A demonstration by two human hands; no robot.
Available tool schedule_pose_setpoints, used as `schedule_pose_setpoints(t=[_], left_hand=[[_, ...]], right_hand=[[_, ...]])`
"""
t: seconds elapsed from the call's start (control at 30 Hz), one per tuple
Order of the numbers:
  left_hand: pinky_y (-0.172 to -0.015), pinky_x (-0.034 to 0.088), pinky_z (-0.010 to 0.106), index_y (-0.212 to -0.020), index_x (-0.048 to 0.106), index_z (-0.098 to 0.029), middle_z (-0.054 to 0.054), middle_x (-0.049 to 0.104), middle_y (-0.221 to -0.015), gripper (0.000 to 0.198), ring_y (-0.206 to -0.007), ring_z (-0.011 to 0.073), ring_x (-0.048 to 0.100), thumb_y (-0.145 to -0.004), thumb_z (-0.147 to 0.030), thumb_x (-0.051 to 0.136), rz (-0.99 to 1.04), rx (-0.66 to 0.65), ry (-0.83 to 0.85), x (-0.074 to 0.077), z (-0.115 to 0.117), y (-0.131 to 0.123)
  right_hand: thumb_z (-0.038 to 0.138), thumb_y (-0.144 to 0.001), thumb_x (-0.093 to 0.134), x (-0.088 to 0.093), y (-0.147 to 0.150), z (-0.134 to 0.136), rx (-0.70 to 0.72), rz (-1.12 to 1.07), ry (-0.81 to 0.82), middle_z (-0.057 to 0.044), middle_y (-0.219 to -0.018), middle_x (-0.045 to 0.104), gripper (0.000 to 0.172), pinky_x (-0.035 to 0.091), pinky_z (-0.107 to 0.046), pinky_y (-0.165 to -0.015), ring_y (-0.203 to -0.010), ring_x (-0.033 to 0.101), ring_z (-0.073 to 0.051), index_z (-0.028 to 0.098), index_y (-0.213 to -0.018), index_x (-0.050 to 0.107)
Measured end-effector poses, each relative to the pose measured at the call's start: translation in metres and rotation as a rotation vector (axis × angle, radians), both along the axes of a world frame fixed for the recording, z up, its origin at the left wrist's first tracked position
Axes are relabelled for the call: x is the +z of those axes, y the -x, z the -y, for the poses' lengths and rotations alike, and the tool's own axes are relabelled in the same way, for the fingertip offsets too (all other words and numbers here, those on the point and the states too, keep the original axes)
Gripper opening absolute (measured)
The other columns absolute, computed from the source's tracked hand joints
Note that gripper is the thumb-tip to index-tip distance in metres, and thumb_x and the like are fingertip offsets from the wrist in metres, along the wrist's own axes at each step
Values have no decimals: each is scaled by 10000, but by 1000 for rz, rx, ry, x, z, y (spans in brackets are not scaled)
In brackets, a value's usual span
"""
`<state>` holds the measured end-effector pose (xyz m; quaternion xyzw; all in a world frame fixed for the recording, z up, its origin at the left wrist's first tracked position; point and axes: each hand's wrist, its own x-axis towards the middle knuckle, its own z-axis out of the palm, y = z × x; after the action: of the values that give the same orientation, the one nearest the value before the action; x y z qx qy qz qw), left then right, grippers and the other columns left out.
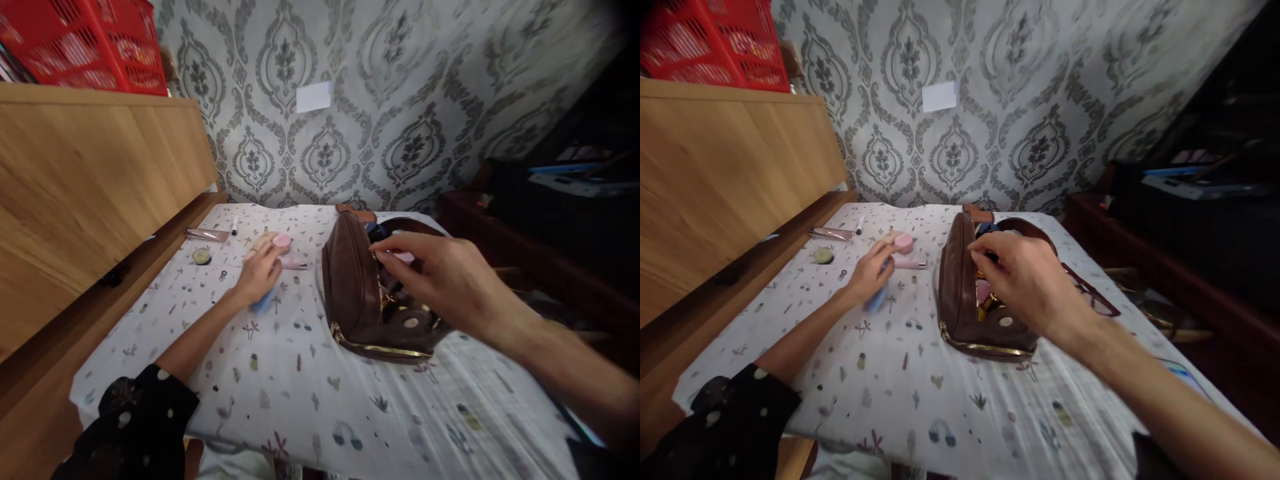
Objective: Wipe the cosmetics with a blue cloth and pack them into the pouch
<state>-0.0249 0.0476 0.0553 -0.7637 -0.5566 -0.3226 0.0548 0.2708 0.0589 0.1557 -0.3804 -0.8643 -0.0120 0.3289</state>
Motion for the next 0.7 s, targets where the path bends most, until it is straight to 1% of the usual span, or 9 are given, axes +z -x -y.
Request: schedule_pose_setpoints(t=[0.07, 0.13, 0.17, 0.23, 0.3, 0.43, 0.53, 0.6, 0.7], left_hand=[[-912, 500, 312, -1207, 632, -167, 98, 595, -1186, 322, -1027, 204, 614, -965, -194, 420, 10, 159, 85, -4, -14, 31], [-935, 488, 302, -1181, 646, -164, 93, 593, -1195, 305, -1042, 202, 609, -957, -202, 442, 13, 355, 166, -7, -29, 59], [-953, 479, 294, -1193, 642, -174, 86, 591, -1200, 307, -1067, 199, 601, -953, -204, 452, -3, 452, 205, -7, -37, 71], [-981, 463, 322, -1227, 621, -139, 117, 584, -1188, 335, -1102, 223, 586, -942, -184, 450, -3, 537, 219, -6, -52, 92], [-967, 466, 340, -1269, 603, -131, 132, 584, -1171, 369, -1082, 237, 592, -936, -188, 454, -9, 584, 239, -5, -65, 105], [-929, 475, 369, -1370, 565, -163, 153, 589, -1207, 443, -1073, 268, 607, -946, -216, 449, -52, 625, 289, -7, -87, 116], [-922, 477, 375, -1414, 547, -206, 147, 603, -1236, 480, -1093, 282, 612, -944, -221, 455, -100, 634, 327, -13, -100, 117], [-908, 483, 381, -1405, 567, -217, 149, 617, -1224, 482, -1082, 293, 623, -934, -222, 465, -126, 650, 356, -18, -107, 119], [-854, 501, 408, -1317, 650, -195, 184, 622, -1208, 443, -1020, 323, 647, -908, -228, 483, -152, 686, 393, -24, -116, 121]], right_hand=[[240, -961, 518, -9, 11, 27, 71, -148, -84, -95, -937, 742, 181, 543, -358, -771, -864, 694, -229, 196, -974, 693], [190, -977, 493, -27, 27, 50, 204, -218, -71, -92, -965, 735, 173, 551, -364, -833, -921, 681, -219, 207, -994, 665], [167, -981, 481, -38, 37, 59, 299, -222, -25, -86, -961, 731, 184, 557, -350, -832, -921, 676, -208, 208, -1003, 659], [159, -992, 463, -64, 59, 71, 469, -206, 81, -81, -920, 724, 201, 564, -334, -793, -879, 671, -201, 196, -1014, 659], [158, -981, 481, -89, 83, 73, 533, -148, 230, -89, -895, 723, 196, 559, -333, -793, -865, 670, -205, 173, -1010, 674], [114, -901, 566, -125, 128, 61, 405, -226, 680, -67, -913, 745, 190, 537, -285, -775, -829, 680, -178, 176, -1006, 712], [66, -873, 545, -143, 151, 49, 315, -427, 981, -31, -793, 720, 203, 501, -228, -662, -695, 638, -136, 150, -962, 707], [47, -853, 539, -153, 157, 44, 307, -513, 1066, -5, -732, 690, 223, 462, -205, -601, -611, 582, -112, 143, -967, 705], [67, -851, 540, -162, 156, 43, 339, -568, 1072, 13, -694, 661, 228, 434, -194, -588, -583, 546, -99, 145, -980, 711]])
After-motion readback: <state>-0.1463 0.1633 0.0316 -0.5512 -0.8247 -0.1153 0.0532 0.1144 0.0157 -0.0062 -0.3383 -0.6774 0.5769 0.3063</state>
